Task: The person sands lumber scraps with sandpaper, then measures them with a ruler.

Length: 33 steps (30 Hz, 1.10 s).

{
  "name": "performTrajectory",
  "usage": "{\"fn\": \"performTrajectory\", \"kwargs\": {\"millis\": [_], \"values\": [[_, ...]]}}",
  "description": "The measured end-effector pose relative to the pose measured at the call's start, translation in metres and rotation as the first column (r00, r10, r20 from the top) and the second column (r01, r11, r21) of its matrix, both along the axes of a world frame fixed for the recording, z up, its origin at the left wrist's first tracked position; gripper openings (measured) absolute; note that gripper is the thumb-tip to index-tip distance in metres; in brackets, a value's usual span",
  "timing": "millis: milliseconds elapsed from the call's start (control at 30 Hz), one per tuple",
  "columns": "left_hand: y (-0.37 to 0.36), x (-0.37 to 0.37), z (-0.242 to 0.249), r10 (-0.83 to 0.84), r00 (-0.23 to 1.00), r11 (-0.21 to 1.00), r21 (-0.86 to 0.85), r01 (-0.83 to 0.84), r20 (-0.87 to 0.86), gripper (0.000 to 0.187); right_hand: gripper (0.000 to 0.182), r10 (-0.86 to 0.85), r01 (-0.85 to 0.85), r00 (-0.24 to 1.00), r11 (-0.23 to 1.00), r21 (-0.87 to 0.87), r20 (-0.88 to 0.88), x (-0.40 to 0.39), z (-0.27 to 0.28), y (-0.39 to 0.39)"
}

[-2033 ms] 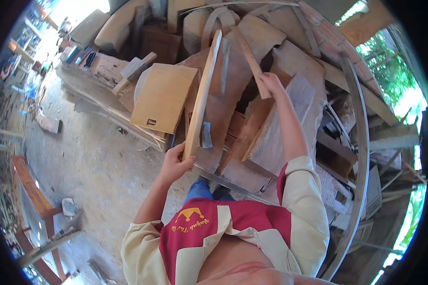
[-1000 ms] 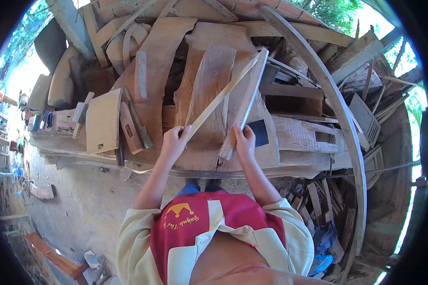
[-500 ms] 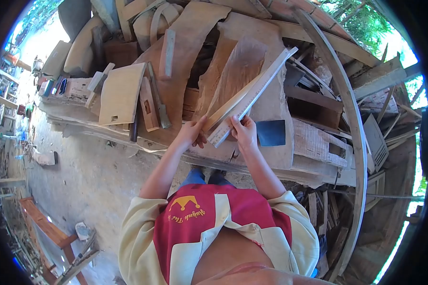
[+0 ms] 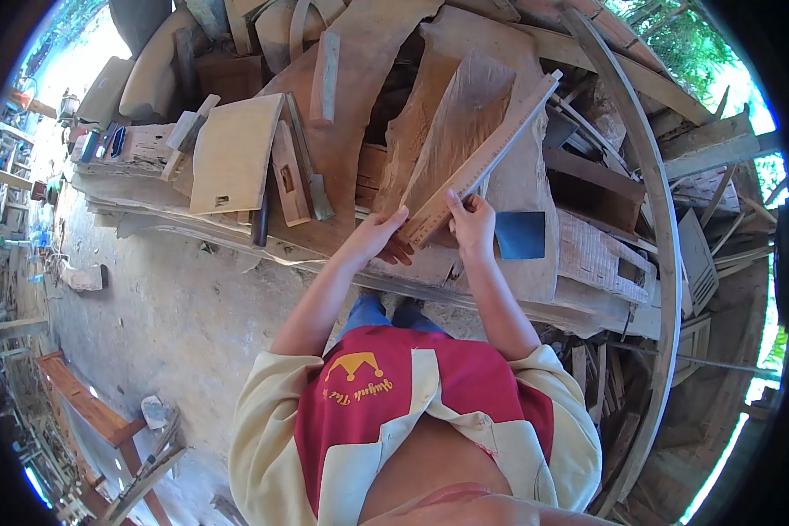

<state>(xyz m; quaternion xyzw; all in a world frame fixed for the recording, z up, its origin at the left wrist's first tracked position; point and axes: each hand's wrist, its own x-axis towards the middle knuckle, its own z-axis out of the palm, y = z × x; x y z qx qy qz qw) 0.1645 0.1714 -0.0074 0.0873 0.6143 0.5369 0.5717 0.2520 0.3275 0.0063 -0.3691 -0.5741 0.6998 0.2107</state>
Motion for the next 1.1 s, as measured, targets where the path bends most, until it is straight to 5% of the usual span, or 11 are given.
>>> {"fn": "performTrajectory", "kwargs": {"millis": [67, 167, 400, 500, 600, 633, 700, 733, 800, 900, 1100], "values": [[-0.005, 0.001, 0.001, 0.011, 0.993, 0.988, 0.148, -0.029, 0.121, 0.051, 0.028, 0.006, -0.014, 0.993, 0.997, 0.070, 0.115, 0.001, -0.002, 0.003], [-0.005, 0.013, 0.012, 0.018, 0.994, 0.987, 0.159, -0.001, -0.104, 0.047, 0.029, -0.004, -0.003, 0.994, 0.998, 0.066, 0.108, 0.002, 0.001, 0.001], [0.006, 0.034, 0.001, 0.216, 0.976, 0.963, 0.162, -0.214, 0.004, 0.040, 0.032, 0.047, -0.079, 0.981, 0.982, 0.170, 0.188, 0.002, 0.002, 0.007], [0.007, 0.037, -0.004, 0.282, 0.959, 0.933, 0.225, -0.282, 0.034, 0.039, 0.038, 0.178, -0.262, 0.919, 0.942, 0.208, 0.351, 0.004, 0.004, 0.027], [0.006, 0.039, -0.005, 0.297, 0.955, 0.925, 0.246, -0.291, 0.014, 0.039, 0.050, -0.168, -0.462, 0.755, 0.549, 0.696, 0.634, 0.006, 0.015, 0.050], [0.006, 0.039, -0.003, 0.301, 0.953, 0.918, 0.260, -0.299, 0.033, 0.039, 0.050, -0.156, -0.477, 0.753, 0.540, 0.693, 0.639, 0.007, 0.019, 0.058], [0.005, 0.039, -0.004, 0.328, 0.943, 0.903, 0.274, -0.330, 0.056, 0.040, 0.065, 0.060, -0.334, 0.941, 0.021, 0.942, 0.333, 0.003, 0.031, 0.069], [0.005, 0.038, -0.005, 0.321, 0.945, 0.906, 0.268, -0.326, 0.066, 0.040, 0.065, 0.075, -0.341, 0.938, 0.015, 0.940, 0.339, 0.001, 0.038, 0.068], [0.006, 0.039, -0.008, 0.319, 0.944, 0.908, 0.259, -0.329, 0.081, 0.041, 0.071, 0.326, -0.637, 0.662, -0.230, 0.736, 0.675, 0.002, 0.051, 0.062], [0.004, 0.039, -0.009, 0.317, 0.942, 0.907, 0.255, -0.335, 0.109, 0.041, 0.068, 0.330, -0.626, 0.558, -0.435, 0.647, 0.761, -0.004, 0.037, 0.060], [-0.009, 0.034, -0.013, 0.333, 0.910, 0.876, 0.276, -0.395, 0.246, 0.042, 0.063, 0.375, -0.611, 0.506, -0.480, 0.630, 0.777, -0.018, 0.035, 0.056]]}}
